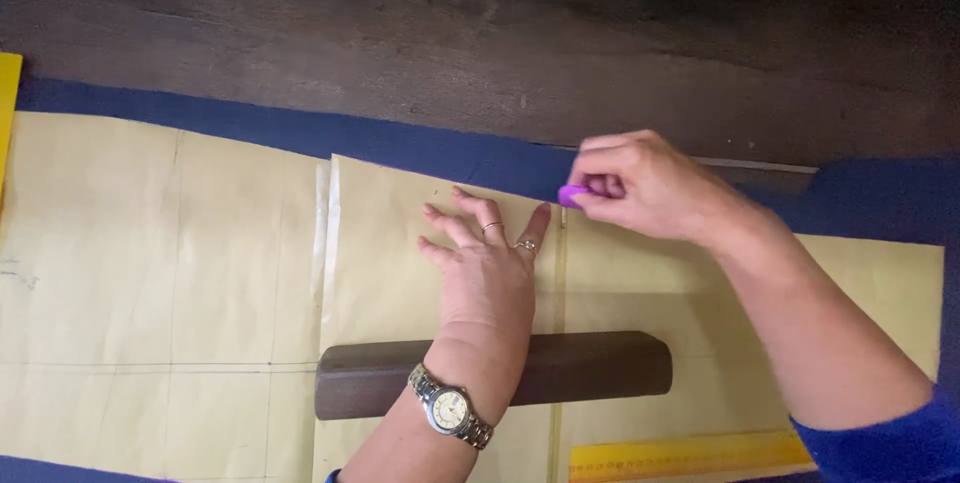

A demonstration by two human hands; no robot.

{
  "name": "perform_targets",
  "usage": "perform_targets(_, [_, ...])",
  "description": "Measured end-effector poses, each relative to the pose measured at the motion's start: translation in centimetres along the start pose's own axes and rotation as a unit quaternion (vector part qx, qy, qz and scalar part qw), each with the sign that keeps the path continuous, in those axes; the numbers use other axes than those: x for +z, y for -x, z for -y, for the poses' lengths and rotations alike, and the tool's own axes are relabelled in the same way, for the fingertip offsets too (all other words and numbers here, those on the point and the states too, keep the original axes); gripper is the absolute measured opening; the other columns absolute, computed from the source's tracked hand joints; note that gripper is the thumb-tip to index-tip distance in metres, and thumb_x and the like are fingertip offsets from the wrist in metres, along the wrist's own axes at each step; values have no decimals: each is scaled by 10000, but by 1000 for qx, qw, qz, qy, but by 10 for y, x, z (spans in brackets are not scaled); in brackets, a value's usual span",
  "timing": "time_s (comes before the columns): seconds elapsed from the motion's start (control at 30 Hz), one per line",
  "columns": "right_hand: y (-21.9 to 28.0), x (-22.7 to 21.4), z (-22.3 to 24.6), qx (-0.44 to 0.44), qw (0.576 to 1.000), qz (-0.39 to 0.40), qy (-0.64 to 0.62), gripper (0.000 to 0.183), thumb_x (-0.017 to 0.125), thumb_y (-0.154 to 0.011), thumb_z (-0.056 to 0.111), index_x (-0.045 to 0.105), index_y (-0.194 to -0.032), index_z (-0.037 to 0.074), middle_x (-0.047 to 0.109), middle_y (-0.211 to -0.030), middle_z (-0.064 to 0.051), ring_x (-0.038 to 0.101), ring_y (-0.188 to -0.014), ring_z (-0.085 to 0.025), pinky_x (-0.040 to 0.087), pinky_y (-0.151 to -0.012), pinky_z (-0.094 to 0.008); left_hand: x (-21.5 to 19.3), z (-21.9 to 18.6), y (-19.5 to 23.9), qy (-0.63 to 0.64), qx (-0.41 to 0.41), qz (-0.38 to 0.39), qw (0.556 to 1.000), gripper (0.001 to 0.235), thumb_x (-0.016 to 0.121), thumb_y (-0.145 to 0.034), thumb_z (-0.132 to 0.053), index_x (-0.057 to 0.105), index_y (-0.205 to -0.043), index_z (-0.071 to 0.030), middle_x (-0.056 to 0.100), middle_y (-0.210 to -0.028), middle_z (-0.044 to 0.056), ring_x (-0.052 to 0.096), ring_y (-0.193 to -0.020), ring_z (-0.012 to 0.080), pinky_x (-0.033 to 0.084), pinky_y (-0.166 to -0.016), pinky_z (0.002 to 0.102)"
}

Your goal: Marking a fabric pattern on blue cloth using a yellow ruler and purple tailor's chalk

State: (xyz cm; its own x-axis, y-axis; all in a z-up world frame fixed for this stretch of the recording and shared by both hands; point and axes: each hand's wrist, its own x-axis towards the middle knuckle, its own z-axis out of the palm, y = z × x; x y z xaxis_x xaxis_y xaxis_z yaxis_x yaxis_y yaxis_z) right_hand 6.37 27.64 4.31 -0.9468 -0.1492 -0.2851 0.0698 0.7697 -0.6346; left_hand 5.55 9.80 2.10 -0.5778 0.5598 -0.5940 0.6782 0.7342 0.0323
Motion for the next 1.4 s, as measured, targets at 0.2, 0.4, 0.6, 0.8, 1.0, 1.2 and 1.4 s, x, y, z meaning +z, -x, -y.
perform_targets(0.2, [10, 1, 0, 8, 998, -59, 7, 46, 702, -778, 65, 658, -769, 56, 615, -668, -100, 591, -555, -213, 495, -533, -370, -5, -2, -1, -11, 18, 47, 999, 653, 376, -1003, -132, 132, -1498, -482, 205, -1432, 425, 244, -1260, 717, 371, -918, 738])
perform_targets(0.4, [-2, 6, 10, -15, 998, -64, -22, 34, 676, -830, 43, 689, -799, 51, 625, -675, -70, 558, -562, -165, 499, -553, -313, -11, -7, -2, -25, 18, 73, 997, 667, 378, -1007, -145, 88, -1504, -483, 213, -1430, 438, 264, -1248, 722, 314, -923, 784])
perform_targets(0.6, [-9, 8, 11, -42, 997, -64, -16, 35, 688, -812, 48, 673, -782, 55, 610, -671, -77, 567, -549, -188, 494, -522, -329, -10, -7, -7, -23, 16, 75, 997, 692, 388, -1002, -132, 69, -1496, -497, 202, -1427, 445, 250, -1242, 736, 287, -915, 808])
perform_targets(0.8, [-4, 7, 7, -29, 998, -47, -9, 63, 667, -822, 33, 681, -767, 60, 607, -658, -55, 566, -564, -164, 497, -532, -301, -13, -8, -4, -26, 14, 77, 997, 712, 389, -1002, -119, 56, -1493, -513, 216, -1426, 437, 262, -1244, 726, 309, -915, 793])
perform_targets(1.0, [42, -11, -16, 11, 998, -2, 63, 49, 687, -768, 115, 678, -779, 69, 601, -649, -107, 619, -619, -288, 495, -619, -432, -7, -9, -5, -26, 14, 80, 996, 746, 396, -1003, -79, 41, -1498, -509, 226, -1420, 451, 272, -1233, 733, 322, -913, 779])
perform_targets(1.2, [136, 4, -57, 140, 984, -109, 12, 137, 699, -799, 272, 803, -827, 189, 729, -696, 65, 597, -635, -65, 422, -629, -233, 6, -4, -12, -47, -11, 42, 998, 654, 147, -1007, -129, -36, -1482, -541, 139, -1379, 534, 239, -1189, 776, 378, -909, 738])
perform_targets(1.4, [261, 114, -162, 288, 877, -369, -105, 191, 709, -936, 79, 689, -1043, -78, 671, -911, -203, 611, -767, -295, 433, -730, -337, 21, 4, 43, -17, 43, -268, 962, 678, 470, -837, -252, 283, -1487, -221, 402, -1354, 376, 350, -1241, 625, 282, -973, 738])
